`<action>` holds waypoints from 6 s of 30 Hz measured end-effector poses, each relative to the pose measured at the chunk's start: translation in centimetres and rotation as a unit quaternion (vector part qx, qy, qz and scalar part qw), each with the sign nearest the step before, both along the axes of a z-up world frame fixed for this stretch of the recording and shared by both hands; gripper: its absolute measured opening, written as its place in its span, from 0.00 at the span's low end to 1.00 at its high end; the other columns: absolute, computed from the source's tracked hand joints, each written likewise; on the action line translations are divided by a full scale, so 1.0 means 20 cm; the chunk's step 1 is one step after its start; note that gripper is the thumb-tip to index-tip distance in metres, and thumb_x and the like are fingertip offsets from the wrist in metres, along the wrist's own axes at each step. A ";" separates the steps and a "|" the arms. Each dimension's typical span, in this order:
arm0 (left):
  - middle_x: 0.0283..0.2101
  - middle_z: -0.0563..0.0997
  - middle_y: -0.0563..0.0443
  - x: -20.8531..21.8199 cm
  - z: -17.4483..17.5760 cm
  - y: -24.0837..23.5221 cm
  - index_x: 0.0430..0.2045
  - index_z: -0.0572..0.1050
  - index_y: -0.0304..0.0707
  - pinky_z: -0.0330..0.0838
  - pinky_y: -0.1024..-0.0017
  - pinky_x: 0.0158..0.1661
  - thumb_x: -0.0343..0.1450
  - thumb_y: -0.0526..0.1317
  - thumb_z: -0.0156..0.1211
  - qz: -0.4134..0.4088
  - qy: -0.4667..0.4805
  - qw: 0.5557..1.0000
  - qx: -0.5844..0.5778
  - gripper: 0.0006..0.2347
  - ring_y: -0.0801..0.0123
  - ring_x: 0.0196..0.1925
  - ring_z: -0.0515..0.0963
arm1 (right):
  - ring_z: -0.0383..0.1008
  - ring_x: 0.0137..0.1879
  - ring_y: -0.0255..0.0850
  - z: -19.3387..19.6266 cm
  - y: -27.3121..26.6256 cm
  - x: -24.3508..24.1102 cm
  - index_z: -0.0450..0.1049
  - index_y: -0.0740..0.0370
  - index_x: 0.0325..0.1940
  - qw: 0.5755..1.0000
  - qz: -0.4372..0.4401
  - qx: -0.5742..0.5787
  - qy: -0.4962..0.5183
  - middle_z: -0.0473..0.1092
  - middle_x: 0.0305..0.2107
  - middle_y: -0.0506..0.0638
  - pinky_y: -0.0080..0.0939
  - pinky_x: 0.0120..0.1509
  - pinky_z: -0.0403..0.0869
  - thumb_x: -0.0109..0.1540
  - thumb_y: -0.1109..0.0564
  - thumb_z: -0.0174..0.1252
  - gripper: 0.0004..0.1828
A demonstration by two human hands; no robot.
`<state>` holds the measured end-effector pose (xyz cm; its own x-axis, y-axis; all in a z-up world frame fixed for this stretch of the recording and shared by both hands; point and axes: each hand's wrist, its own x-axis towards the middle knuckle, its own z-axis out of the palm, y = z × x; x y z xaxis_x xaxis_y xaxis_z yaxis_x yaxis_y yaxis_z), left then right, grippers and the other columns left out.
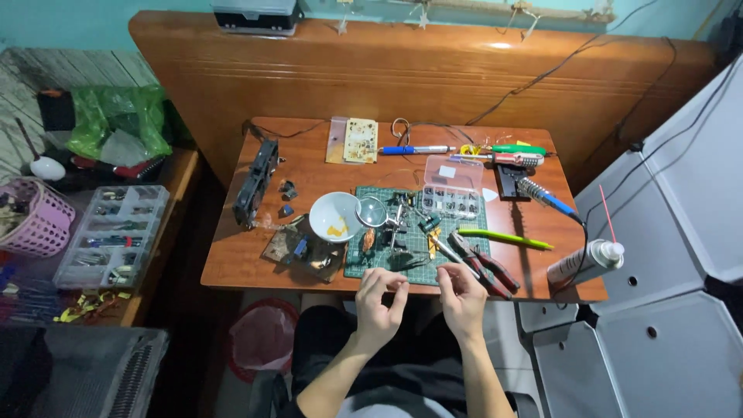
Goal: Soldering electronic components and wires onto a circuit board at a workbench.
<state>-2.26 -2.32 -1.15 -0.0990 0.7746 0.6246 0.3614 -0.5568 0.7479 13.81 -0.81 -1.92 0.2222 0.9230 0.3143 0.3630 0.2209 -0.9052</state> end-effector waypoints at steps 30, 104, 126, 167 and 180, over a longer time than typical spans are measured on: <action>0.27 0.77 0.55 0.10 -0.14 0.27 0.37 0.73 0.42 0.67 0.75 0.35 0.70 0.33 0.58 0.034 -0.026 0.996 0.076 0.05 0.69 0.30 0.70 | 0.62 0.18 0.30 -0.18 0.30 0.13 0.75 0.65 0.38 0.992 0.024 0.058 0.111 0.70 0.20 0.48 0.27 0.22 0.63 0.64 0.60 0.53 0.06; 0.40 0.73 0.50 -0.01 -0.25 0.35 0.40 0.78 0.41 0.72 0.68 0.44 0.68 0.35 0.64 0.077 0.129 0.984 0.100 0.08 0.63 0.42 0.73 | 0.68 0.26 0.31 -0.30 0.30 0.09 0.76 0.66 0.38 0.995 -0.010 0.099 0.019 0.70 0.22 0.48 0.29 0.33 0.69 0.64 0.61 0.54 0.07; 0.41 0.76 0.44 -0.04 -0.23 0.42 0.38 0.80 0.34 0.81 0.68 0.41 0.65 0.26 0.69 0.028 0.211 0.972 0.096 0.10 0.58 0.41 0.81 | 0.68 0.24 0.32 -0.32 0.30 0.11 0.76 0.67 0.38 0.994 -0.017 0.109 -0.019 0.70 0.20 0.48 0.29 0.31 0.69 0.64 0.61 0.54 0.07; 0.19 0.70 0.59 -0.07 -0.33 0.31 0.18 0.76 0.43 0.53 0.67 0.30 0.69 0.40 0.66 0.148 0.283 0.946 0.057 0.09 0.66 0.24 0.65 | 0.68 0.24 0.30 -0.28 0.22 0.15 0.76 0.49 0.32 0.926 -0.069 0.058 -0.366 0.70 0.21 0.37 0.32 0.25 0.61 0.60 0.48 0.65 0.08; 0.18 0.70 0.55 -0.10 -0.34 0.32 0.15 0.73 0.38 0.60 0.72 0.23 0.70 0.36 0.63 0.139 0.255 0.955 0.058 0.11 0.67 0.23 0.65 | 0.69 0.26 0.33 -0.30 0.23 0.24 0.75 0.56 0.53 0.942 -0.014 0.028 -0.335 0.68 0.21 0.39 0.36 0.29 0.68 0.60 0.52 0.64 0.18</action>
